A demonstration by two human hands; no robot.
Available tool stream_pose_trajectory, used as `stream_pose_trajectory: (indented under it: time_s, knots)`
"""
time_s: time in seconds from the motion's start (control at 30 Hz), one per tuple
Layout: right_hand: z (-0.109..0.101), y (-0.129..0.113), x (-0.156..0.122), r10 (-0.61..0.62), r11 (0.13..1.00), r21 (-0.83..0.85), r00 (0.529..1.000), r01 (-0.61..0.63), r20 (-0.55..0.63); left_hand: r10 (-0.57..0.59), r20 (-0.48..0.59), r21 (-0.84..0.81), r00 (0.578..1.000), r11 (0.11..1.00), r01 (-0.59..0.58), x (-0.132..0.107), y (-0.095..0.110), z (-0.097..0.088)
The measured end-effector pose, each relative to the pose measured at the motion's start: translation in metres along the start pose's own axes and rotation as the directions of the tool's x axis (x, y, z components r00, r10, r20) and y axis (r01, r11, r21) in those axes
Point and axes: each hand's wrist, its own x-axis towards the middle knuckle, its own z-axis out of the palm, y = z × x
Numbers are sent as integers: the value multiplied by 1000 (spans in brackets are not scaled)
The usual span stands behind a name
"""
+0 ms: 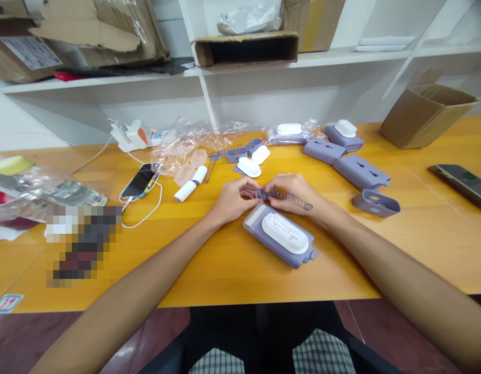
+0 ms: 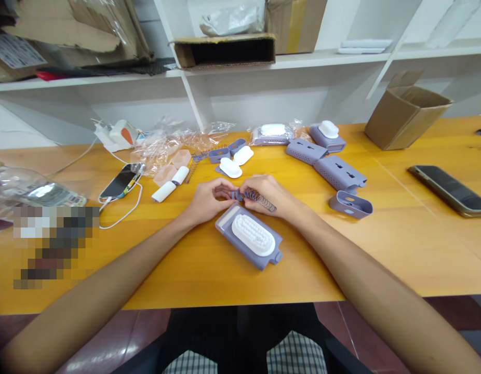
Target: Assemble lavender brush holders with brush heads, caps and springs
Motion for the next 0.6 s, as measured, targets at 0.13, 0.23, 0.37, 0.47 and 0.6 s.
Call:
stream_pose_trajectory:
  time_s: [0.13, 0.23, 0.37, 0.47, 0.6]
  knots:
    - [-1, -2, 0, -1, 1000, -4, 1000, 1, 25, -60, 32, -57, 998, 997, 61, 2, 0, -1]
    - [-2, -3, 0, 29, 999, 12, 999, -30, 40, -88, 44, -102, 995, 990, 93, 3, 0, -3]
    - [-1, -3, -1, 53, 997, 60, 998, -55, 34, -101, 45, -137, 994, 985, 106, 4, -1, -5]
    - [0, 0, -3, 43, 994, 103, 999, -43, -6, -102, 39, -156, 994, 982, 107, 6, -2, -6]
    - [2, 5, -3, -39, 994, 94, 997, 46, -70, -103, 26, -154, 994, 982, 106, 8, -3, -7]
